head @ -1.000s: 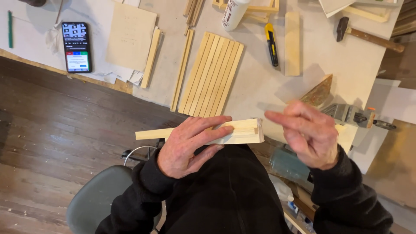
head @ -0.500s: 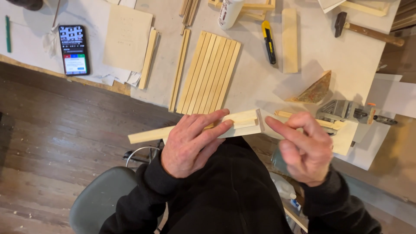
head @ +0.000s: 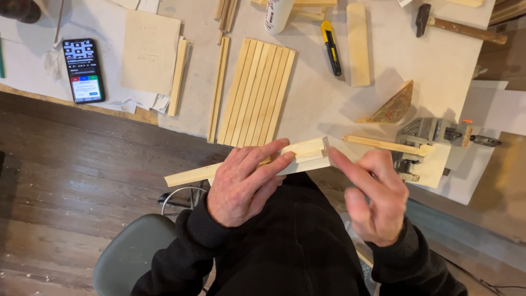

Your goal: Assembling and gluing wooden frame components using a clamp and hammer.

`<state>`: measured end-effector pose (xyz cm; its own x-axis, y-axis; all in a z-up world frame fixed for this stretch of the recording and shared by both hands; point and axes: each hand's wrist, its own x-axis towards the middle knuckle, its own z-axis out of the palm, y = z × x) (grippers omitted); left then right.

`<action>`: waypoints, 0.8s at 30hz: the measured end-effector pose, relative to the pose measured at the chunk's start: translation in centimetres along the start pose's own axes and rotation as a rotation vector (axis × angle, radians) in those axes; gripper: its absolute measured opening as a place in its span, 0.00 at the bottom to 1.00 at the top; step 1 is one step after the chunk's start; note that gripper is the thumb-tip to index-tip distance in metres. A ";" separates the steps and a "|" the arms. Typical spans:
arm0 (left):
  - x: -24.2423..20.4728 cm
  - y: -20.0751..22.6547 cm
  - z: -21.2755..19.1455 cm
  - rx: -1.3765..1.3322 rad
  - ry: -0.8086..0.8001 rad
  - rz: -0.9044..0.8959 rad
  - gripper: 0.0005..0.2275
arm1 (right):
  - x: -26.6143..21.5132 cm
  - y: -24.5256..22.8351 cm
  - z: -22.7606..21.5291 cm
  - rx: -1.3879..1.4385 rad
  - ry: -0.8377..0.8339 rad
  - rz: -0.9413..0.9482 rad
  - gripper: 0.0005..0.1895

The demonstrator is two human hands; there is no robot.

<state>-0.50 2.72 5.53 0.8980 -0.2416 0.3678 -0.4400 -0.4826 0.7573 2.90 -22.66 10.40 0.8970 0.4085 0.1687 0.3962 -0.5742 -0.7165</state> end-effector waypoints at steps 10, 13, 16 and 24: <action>2.2 1.1 3.9 -0.111 -0.080 -0.017 0.24 | -5.6 5.4 -3.1 0.197 0.252 -0.046 0.24; 3.3 2.3 6.2 -0.187 -0.127 -0.009 0.24 | -6.4 5.8 -5.0 0.193 0.248 0.125 0.26; 4.3 3.9 9.0 -0.204 -0.193 0.011 0.24 | -7.9 7.6 -7.0 0.168 0.138 0.055 0.25; 7.0 9.6 18.1 -0.096 -0.169 -0.142 0.19 | -24.5 27.7 -10.4 1.104 0.764 0.496 0.25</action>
<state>1.45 -18.86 5.58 0.9335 -0.3187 0.1643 -0.2996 -0.4412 0.8459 -6.12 -55.97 -6.52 0.9193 -0.3459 -0.1875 -0.0182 0.4387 -0.8985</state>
